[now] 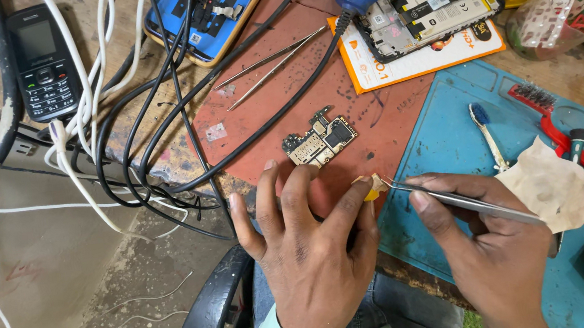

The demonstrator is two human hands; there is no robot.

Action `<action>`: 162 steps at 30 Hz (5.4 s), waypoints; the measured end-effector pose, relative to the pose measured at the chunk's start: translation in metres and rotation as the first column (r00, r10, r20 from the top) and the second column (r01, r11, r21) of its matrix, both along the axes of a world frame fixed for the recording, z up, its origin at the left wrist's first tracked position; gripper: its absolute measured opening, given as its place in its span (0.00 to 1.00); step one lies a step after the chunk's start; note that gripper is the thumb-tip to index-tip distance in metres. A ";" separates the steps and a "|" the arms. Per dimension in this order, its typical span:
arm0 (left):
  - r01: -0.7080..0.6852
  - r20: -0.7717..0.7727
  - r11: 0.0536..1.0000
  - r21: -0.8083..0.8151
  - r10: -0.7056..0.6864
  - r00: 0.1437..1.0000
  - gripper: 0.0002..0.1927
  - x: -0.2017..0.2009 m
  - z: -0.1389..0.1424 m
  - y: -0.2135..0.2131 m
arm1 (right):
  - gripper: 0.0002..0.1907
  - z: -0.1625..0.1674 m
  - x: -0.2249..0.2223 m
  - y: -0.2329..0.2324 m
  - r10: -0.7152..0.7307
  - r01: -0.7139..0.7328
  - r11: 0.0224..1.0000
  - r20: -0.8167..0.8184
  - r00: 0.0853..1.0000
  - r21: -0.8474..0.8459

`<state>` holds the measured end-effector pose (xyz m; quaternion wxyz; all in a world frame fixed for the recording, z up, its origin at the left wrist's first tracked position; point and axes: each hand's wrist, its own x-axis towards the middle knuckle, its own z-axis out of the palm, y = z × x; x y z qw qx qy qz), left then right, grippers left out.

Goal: The person cleans a small circuit board with a cloth and tweezers, then reattaches it to a disassembled smartphone chassis. They use a screwdriver to fasten screws along the phone's edge, completing the reassembly.

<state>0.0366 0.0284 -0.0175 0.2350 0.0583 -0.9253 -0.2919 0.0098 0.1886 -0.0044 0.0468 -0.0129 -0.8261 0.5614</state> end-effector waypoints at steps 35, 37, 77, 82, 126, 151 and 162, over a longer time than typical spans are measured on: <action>0.133 -0.079 0.990 0.054 -0.129 0.989 0.14 -0.003 -0.017 -0.009 | 0.08 0.032 0.010 0.054 -0.113 0.106 0.874 -0.012 0.993 0.474; 0.132 -0.091 0.990 0.045 -0.127 0.988 0.13 -0.004 -0.018 -0.010 | 0.10 0.023 0.007 0.015 0.000 0.052 0.825 -0.093 0.996 0.563; 0.104 -0.104 0.994 0.034 -0.100 0.989 0.10 -0.003 -0.025 -0.014 | 0.25 0.014 0.003 -0.017 0.397 -0.069 0.468 -0.140 0.907 0.881; 0.093 -0.111 0.994 0.050 -0.087 0.990 0.10 -0.002 -0.024 -0.014 | 0.24 0.012 0.011 -0.024 0.322 0.038 0.468 -0.211 0.923 0.883; 0.078 -0.161 0.993 0.086 -0.063 0.985 0.10 -0.005 -0.023 -0.017 | 0.28 -0.001 0.018 -0.028 0.327 0.014 0.411 -0.162 0.931 0.912; 0.078 -0.169 0.994 0.081 -0.063 0.984 0.10 -0.004 -0.023 -0.018 | 0.31 0.009 0.012 -0.020 0.385 -0.088 0.488 -0.124 0.914 0.869; 0.090 -0.153 0.992 0.091 -0.075 0.985 0.10 -0.004 -0.026 -0.017 | 0.31 0.011 0.009 -0.013 0.408 -0.142 0.475 -0.075 0.910 0.868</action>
